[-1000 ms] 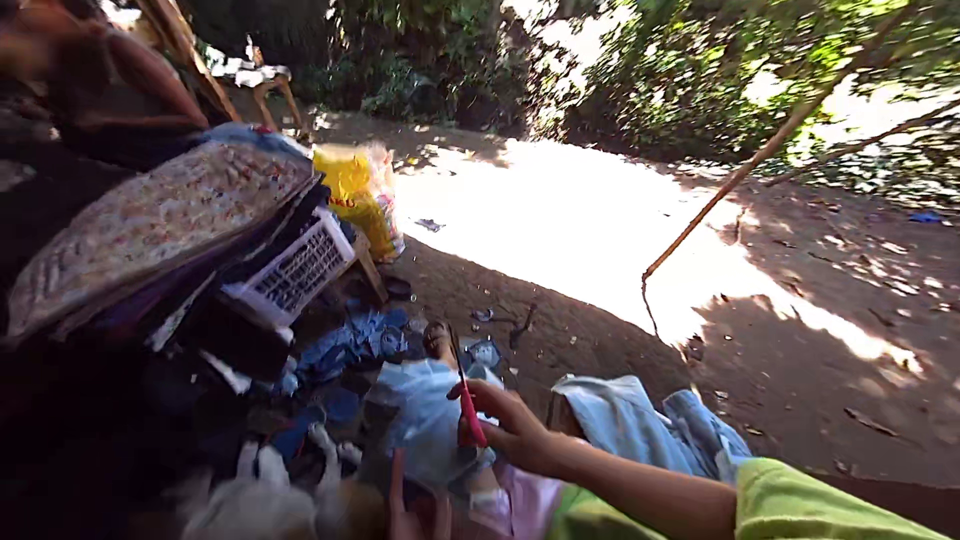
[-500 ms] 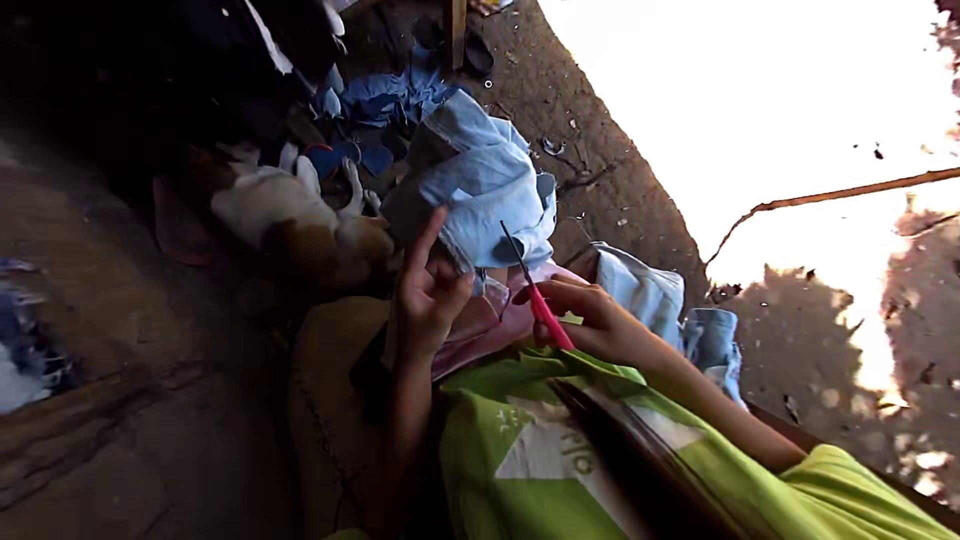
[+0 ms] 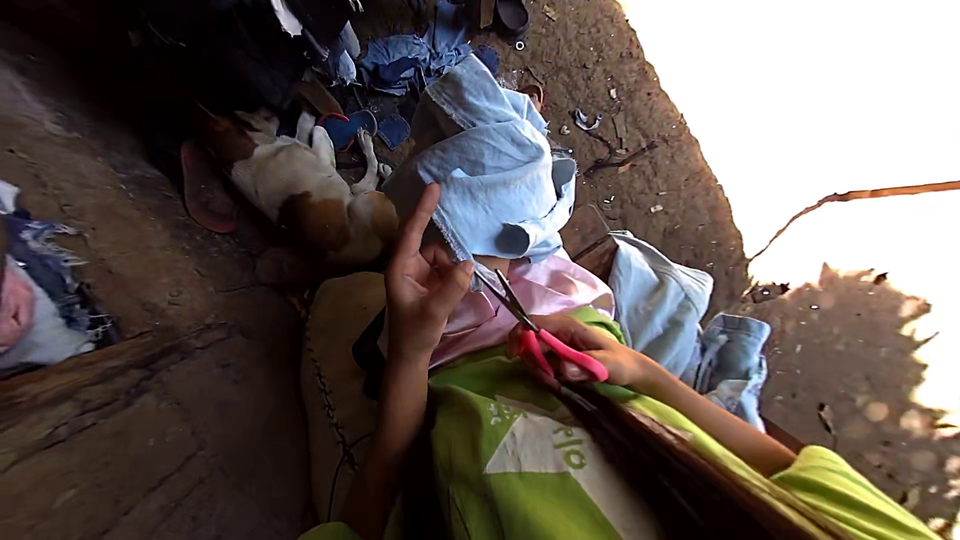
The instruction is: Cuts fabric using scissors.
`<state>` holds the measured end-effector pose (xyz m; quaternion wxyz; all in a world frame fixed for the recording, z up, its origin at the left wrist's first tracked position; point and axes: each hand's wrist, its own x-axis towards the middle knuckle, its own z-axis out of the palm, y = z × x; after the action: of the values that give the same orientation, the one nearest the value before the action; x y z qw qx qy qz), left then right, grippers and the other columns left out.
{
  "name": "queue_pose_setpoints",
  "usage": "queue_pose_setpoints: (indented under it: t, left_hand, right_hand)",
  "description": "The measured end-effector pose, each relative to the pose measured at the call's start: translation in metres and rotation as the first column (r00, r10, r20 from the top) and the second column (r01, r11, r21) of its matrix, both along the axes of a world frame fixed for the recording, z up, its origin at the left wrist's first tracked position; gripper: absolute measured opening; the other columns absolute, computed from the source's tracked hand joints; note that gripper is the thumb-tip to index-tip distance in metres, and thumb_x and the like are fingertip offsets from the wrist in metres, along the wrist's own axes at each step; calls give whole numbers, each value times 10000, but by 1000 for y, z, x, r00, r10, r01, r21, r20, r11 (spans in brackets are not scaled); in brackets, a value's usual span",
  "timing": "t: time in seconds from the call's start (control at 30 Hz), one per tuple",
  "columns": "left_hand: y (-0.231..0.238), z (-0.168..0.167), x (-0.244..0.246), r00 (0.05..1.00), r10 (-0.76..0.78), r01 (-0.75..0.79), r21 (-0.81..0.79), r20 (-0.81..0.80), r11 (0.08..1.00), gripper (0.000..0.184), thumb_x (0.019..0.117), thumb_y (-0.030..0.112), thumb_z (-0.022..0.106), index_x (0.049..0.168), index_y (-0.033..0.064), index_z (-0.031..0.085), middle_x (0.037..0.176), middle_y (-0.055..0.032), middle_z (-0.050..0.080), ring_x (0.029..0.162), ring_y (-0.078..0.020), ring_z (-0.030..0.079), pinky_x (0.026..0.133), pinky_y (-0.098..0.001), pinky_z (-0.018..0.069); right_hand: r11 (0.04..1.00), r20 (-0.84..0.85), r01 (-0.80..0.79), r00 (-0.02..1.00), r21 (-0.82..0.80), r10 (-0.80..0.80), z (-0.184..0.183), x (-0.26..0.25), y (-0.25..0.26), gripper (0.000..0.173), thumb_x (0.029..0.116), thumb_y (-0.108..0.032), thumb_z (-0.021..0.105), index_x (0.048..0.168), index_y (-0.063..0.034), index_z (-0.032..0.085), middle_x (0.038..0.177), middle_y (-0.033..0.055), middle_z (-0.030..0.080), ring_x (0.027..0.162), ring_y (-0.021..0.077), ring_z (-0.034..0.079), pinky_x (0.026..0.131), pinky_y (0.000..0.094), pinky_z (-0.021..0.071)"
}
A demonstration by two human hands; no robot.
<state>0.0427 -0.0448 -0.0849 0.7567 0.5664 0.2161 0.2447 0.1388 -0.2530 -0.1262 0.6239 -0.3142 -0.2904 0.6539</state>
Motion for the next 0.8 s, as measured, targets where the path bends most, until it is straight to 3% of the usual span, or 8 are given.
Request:
queue_pose_setpoints:
  t: [0.13,0.17,0.33,0.5,0.57,0.8]
  left_hand:
    - [1,1,9,1000,-6,6,-8,-16,1000,832,815,-107,622,1571,143,378,1252,45,653,679,23,599,607,-118,523]
    - [2,1,11,1000,-5,4,-11,-25,1000,845,806,-113,616,1574,143,372,1265,41,648,680,21,602,601,-119,525]
    - [0,0,19,998,-55,55,0,-38,998,868,816,-82,652,1588,169,346,1295,34,639,691,7,627,582,-134,544]
    - [-6,-4,28,996,-64,65,17,-66,998,914,796,-86,651,1600,187,315,980,52,701,596,0,610,551,-141,542]
    - [-7,-4,31,994,-89,89,-6,-56,996,948,789,-102,635,1615,188,272,934,52,703,606,-1,615,568,-139,544]
    - [-13,-10,28,996,-87,88,-56,14,995,960,784,-87,672,1616,179,274,1171,37,687,669,-2,641,597,-156,568]
  right_hand:
    - [999,-55,34,998,2,-33,-6,4,4,477,1004,-548,553,1225,-126,571,871,-114,617,721,-55,569,630,127,481]
    - [999,-69,50,996,-3,-50,-7,5,5,471,1007,-543,550,1229,-128,582,870,-111,629,723,-46,583,637,137,497]
    - [999,-81,44,996,0,-44,-5,14,13,444,1014,-492,572,1240,-110,587,855,-113,644,714,-42,605,645,147,514]
    - [995,-72,98,992,-26,-100,-2,23,23,522,1011,-535,541,1277,-88,587,824,-133,650,684,-71,577,618,118,472]
    - [993,-67,118,991,-19,-119,-3,25,24,534,1013,-552,524,1279,-93,587,832,-136,652,689,-76,573,612,109,461]
    - [980,-84,199,977,-1,-198,-2,16,28,445,1025,-518,527,1173,-103,593,820,-120,634,686,-66,581,625,115,480]
